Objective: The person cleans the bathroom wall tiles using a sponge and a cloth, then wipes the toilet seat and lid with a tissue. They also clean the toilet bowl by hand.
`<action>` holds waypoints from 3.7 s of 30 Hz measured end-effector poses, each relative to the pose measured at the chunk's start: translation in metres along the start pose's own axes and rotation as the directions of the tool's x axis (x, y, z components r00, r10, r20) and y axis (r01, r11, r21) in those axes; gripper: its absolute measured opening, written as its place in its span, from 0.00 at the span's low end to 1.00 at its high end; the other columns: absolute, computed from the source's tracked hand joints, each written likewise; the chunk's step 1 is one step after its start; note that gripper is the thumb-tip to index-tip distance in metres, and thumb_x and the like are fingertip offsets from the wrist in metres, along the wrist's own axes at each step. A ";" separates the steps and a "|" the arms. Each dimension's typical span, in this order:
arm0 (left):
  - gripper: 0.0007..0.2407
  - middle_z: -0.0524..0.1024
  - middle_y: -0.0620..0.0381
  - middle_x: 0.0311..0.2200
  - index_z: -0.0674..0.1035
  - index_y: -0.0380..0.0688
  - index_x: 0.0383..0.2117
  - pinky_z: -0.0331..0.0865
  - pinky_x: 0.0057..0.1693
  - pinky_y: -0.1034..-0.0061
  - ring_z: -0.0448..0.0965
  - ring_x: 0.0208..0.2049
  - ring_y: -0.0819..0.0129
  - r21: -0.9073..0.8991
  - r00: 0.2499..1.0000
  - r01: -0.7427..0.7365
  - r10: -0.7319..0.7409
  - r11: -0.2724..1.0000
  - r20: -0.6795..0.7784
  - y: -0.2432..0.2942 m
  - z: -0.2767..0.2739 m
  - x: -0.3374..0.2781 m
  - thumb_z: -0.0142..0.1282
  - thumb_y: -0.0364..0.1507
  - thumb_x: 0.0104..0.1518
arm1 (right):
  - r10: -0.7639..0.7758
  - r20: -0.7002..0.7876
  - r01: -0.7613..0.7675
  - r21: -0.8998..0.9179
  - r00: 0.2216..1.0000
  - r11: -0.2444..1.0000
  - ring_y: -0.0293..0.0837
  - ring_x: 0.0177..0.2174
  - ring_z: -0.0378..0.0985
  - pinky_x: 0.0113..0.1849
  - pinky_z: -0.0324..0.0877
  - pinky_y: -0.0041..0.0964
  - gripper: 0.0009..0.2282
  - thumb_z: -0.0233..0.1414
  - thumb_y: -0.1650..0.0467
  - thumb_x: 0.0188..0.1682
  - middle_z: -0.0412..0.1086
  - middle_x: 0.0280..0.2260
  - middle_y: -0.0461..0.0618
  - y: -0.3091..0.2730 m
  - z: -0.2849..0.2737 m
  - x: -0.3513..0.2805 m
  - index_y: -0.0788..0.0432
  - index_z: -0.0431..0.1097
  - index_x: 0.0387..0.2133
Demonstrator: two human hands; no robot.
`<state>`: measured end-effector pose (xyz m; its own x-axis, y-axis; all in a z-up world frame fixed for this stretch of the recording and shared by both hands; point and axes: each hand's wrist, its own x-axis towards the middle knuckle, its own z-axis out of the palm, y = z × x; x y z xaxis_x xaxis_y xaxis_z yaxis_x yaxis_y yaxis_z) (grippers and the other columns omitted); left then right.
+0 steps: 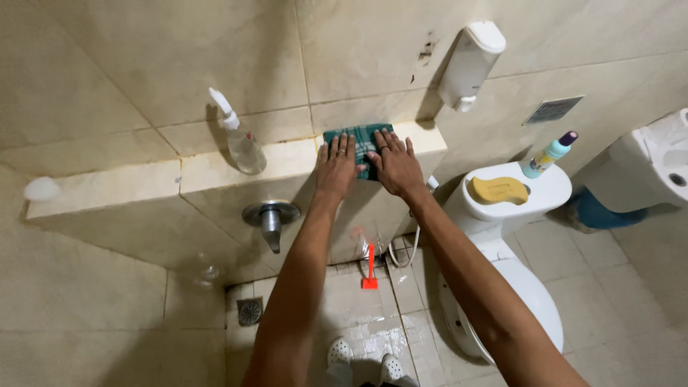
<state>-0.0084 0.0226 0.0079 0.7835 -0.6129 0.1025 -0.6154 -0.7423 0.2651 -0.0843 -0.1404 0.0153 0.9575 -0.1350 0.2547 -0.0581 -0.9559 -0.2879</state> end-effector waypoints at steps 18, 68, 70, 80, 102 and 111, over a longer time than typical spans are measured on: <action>0.31 0.43 0.45 0.74 0.50 0.35 0.72 0.34 0.75 0.60 0.40 0.75 0.55 0.148 0.968 -0.047 0.082 0.988 -0.236 0.035 0.007 -0.069 0.49 0.34 0.65 | -0.047 -0.033 0.047 0.006 0.998 0.999 0.60 0.68 0.48 0.65 0.43 0.58 0.29 0.38 0.58 0.60 0.47 0.71 0.59 0.054 -0.034 -0.075 0.60 0.44 0.71; 0.28 0.56 0.47 0.71 0.59 0.39 0.68 0.40 0.73 0.51 0.53 0.71 0.50 0.049 0.998 -0.020 0.023 0.999 -0.066 0.154 0.097 -0.237 0.41 0.42 0.66 | 0.007 0.057 -0.003 -0.061 0.998 0.998 0.52 0.68 0.49 0.67 0.41 0.52 0.32 0.39 0.53 0.58 0.51 0.69 0.53 0.056 -0.042 -0.305 0.59 0.48 0.70; 0.28 0.55 0.47 0.71 0.59 0.39 0.68 0.39 0.73 0.51 0.53 0.71 0.50 0.044 0.998 -0.014 0.017 0.999 -0.061 0.172 0.101 -0.236 0.41 0.43 0.66 | -0.012 0.060 0.016 -0.074 0.998 0.997 0.52 0.68 0.49 0.66 0.41 0.53 0.32 0.39 0.53 0.58 0.50 0.69 0.54 0.073 -0.045 -0.312 0.59 0.48 0.70; 0.28 0.55 0.47 0.71 0.58 0.39 0.69 0.37 0.73 0.50 0.52 0.71 0.50 0.083 0.992 0.057 -0.047 0.995 -0.119 0.294 0.137 -0.241 0.38 0.43 0.67 | -0.062 0.147 0.078 -0.103 0.987 0.992 0.53 0.67 0.51 0.65 0.43 0.53 0.32 0.38 0.53 0.57 0.51 0.69 0.55 0.161 -0.091 -0.379 0.59 0.47 0.70; 0.29 0.54 0.47 0.71 0.57 0.38 0.69 0.36 0.73 0.52 0.51 0.72 0.52 0.077 0.982 0.161 -0.152 0.984 -0.109 0.433 0.193 -0.324 0.38 0.43 0.67 | -0.161 0.221 0.166 0.000 0.962 0.986 0.54 0.67 0.50 0.65 0.41 0.53 0.33 0.37 0.52 0.57 0.52 0.68 0.56 0.239 -0.129 -0.481 0.60 0.47 0.69; 0.29 0.53 0.47 0.71 0.57 0.39 0.69 0.37 0.73 0.51 0.50 0.72 0.52 0.135 0.989 0.135 -0.126 0.982 -0.073 0.421 0.207 -0.319 0.39 0.44 0.66 | -0.166 0.174 0.177 -0.048 0.971 0.983 0.55 0.67 0.49 0.65 0.40 0.54 0.33 0.38 0.52 0.57 0.51 0.68 0.58 0.237 -0.110 -0.479 0.61 0.48 0.69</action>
<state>-0.5351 -0.1501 -0.1112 0.8591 -0.4930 0.1376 -0.5099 -0.8480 0.1448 -0.5879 -0.3312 -0.0736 0.9882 0.0736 0.1341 0.0989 -0.9761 -0.1935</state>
